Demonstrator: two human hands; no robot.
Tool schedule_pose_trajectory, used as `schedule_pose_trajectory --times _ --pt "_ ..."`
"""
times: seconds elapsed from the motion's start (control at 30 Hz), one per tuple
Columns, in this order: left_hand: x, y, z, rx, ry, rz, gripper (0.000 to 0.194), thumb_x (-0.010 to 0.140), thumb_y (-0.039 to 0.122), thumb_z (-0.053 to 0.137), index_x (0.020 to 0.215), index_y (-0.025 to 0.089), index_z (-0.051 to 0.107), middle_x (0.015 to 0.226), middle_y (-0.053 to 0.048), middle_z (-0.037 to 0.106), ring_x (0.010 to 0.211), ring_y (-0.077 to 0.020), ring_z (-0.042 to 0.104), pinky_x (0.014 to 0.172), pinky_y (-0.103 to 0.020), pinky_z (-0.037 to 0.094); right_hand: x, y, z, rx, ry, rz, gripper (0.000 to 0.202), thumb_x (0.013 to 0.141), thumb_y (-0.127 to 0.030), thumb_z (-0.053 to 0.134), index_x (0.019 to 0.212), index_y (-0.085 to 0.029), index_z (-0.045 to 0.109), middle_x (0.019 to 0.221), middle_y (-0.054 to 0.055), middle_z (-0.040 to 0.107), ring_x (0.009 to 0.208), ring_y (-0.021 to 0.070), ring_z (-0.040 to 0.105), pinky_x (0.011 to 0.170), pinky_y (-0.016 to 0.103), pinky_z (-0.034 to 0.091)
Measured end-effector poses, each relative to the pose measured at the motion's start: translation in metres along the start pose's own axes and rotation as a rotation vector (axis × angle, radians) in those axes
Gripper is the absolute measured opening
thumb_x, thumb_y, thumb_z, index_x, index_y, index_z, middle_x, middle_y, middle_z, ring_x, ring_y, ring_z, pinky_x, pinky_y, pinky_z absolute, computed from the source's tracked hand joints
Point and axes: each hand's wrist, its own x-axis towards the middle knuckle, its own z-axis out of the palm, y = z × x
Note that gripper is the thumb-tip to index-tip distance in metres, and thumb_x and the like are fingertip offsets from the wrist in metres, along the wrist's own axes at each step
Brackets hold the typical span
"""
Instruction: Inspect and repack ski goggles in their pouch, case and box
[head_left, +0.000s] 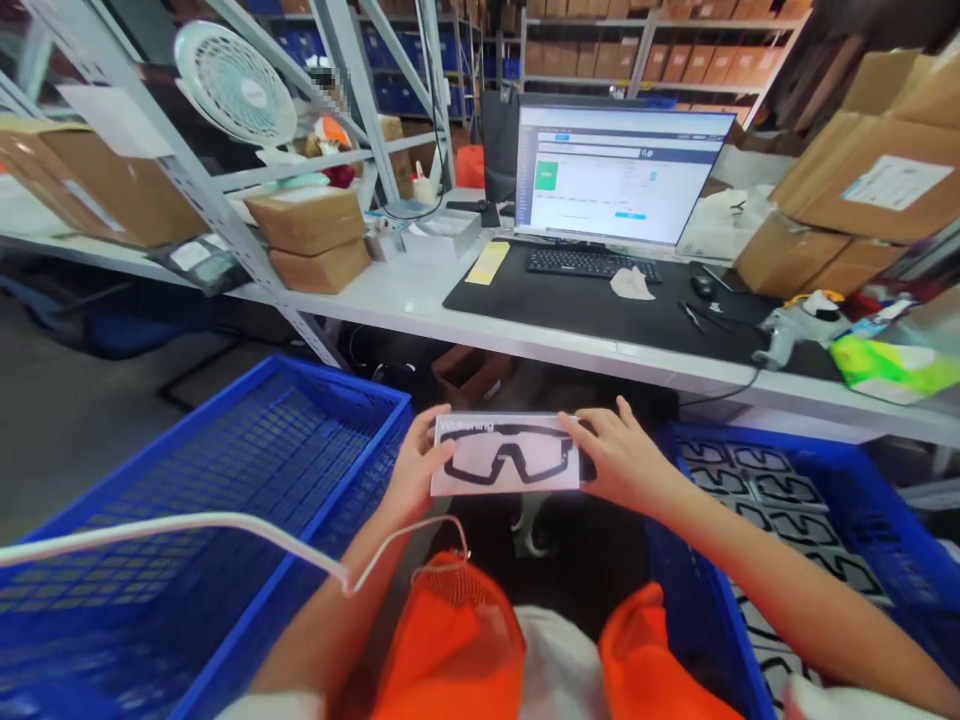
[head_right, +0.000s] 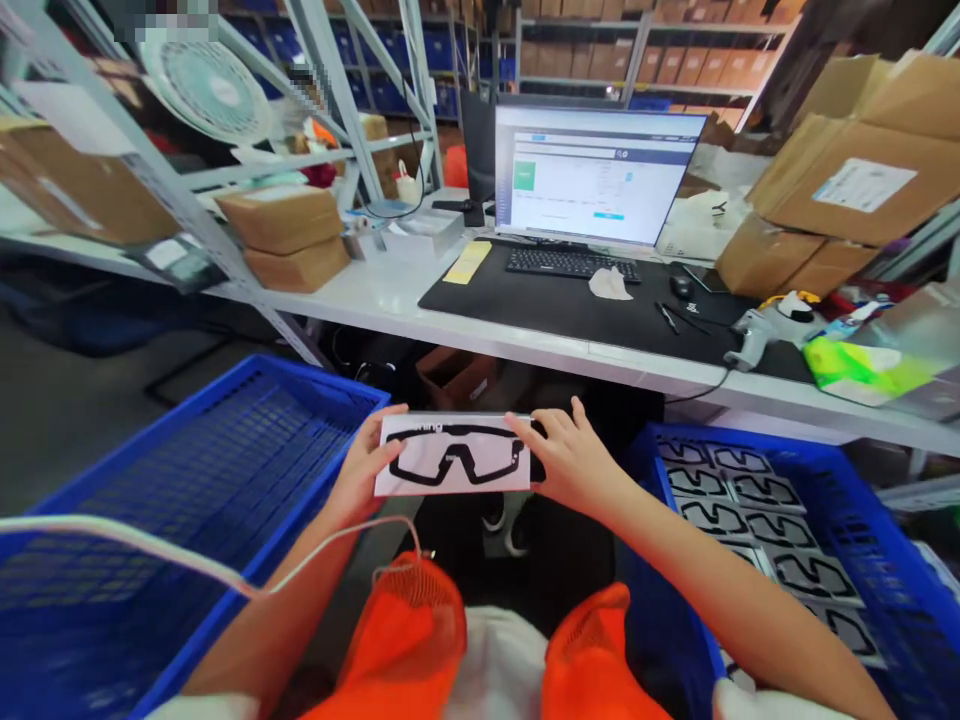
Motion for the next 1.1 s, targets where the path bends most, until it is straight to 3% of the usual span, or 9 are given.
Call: schedule_pose_trajectory --times 0.13,0.27,0.33,0.43,0.6,0.7,0.83,0.93,1.1 --pt "0.083 0.030 0.009 0.010 -0.071 0.109 0.083 0.053 0.051 0.109 0.123 0.023 0.075 0.100 -0.004 0.080 0.084 -0.0229 0.076 0.070 -0.029 0.059 0.034 0.049 0.005 -0.007 0.063 0.050 0.104 0.085 -0.038 0.094 0.175 -0.014 0.047 0.149 0.026 0.069 0.137 0.0443 0.067 0.130 0.087 0.033" --pt "0.176 0.045 0.041 -0.008 -0.114 0.137 0.077 0.048 0.044 0.109 0.114 0.023 0.074 0.095 -0.001 0.079 0.075 -0.0178 0.072 0.065 -0.026 0.058 0.082 0.083 0.011 -0.029 0.078 0.182 0.113 0.085 -0.039 0.094 0.180 -0.014 0.039 0.153 0.027 0.064 0.145 0.0459 0.062 0.132 0.087 0.030" --pt "0.222 0.051 0.063 0.002 -0.168 0.131 0.076 0.048 0.040 0.108 0.114 0.024 0.074 0.090 0.001 0.078 0.072 -0.0168 0.070 0.063 -0.025 0.057 0.118 0.100 0.016 -0.026 0.085 0.210 0.112 0.086 -0.041 0.093 0.180 -0.016 0.039 0.156 0.028 0.062 0.149 0.0463 0.058 0.132 0.084 0.033" --pt "0.285 0.063 0.093 0.030 -0.251 0.107 0.076 0.052 0.039 0.108 0.117 0.023 0.072 0.089 0.002 0.078 0.073 -0.0179 0.070 0.064 -0.027 0.058 0.173 0.134 0.030 0.008 0.089 0.214 0.102 0.091 -0.039 0.089 0.178 -0.013 0.043 0.158 0.030 0.060 0.144 0.0439 0.062 0.127 0.070 0.048" --pt "0.372 0.077 0.110 0.082 -0.235 0.077 0.074 0.053 0.039 0.109 0.115 0.021 0.073 0.095 -0.001 0.079 0.079 -0.0186 0.070 0.066 -0.027 0.058 0.226 0.195 0.049 0.081 0.100 0.208 0.107 0.091 -0.036 0.089 0.180 -0.014 0.036 0.169 0.032 0.052 0.150 0.0456 0.057 0.120 0.064 0.053" --pt "0.407 0.083 0.107 0.109 -0.200 0.046 0.078 0.047 0.046 0.111 0.112 0.020 0.076 0.104 -0.004 0.083 0.081 -0.0197 0.073 0.063 -0.025 0.058 0.238 0.222 0.053 0.135 0.067 0.177 0.116 0.090 -0.041 0.092 0.184 -0.018 0.028 0.160 0.027 0.062 0.140 0.0435 0.065 0.112 0.061 0.058" --pt "0.431 0.093 0.098 0.120 -0.159 0.038 0.083 0.044 0.047 0.114 0.116 0.020 0.080 0.106 -0.004 0.085 0.075 -0.0175 0.071 0.058 -0.024 0.059 0.247 0.250 0.051 0.133 0.064 0.122 0.116 0.089 -0.040 0.093 0.183 -0.016 0.030 0.156 0.027 0.066 0.133 0.0433 0.068 0.106 0.058 0.060" --pt "0.441 0.100 0.093 0.114 -0.155 0.075 0.080 0.044 0.044 0.113 0.115 0.019 0.083 0.111 -0.005 0.085 0.075 -0.0158 0.069 0.055 -0.021 0.057 0.250 0.265 0.044 0.107 0.079 0.105 0.111 0.091 -0.041 0.091 0.182 -0.015 0.034 0.156 0.027 0.066 0.136 0.0439 0.068 0.108 0.058 0.060" --pt "0.441 0.104 0.082 0.111 -0.129 0.141 0.068 0.054 0.042 0.108 0.114 0.022 0.084 0.133 -0.008 0.084 0.091 -0.0224 0.075 0.068 -0.026 0.063 0.246 0.273 0.027 0.066 0.081 0.090 0.103 0.095 -0.047 0.087 0.182 -0.019 0.039 0.158 0.025 0.066 0.138 0.0447 0.067 0.112 0.060 0.058"
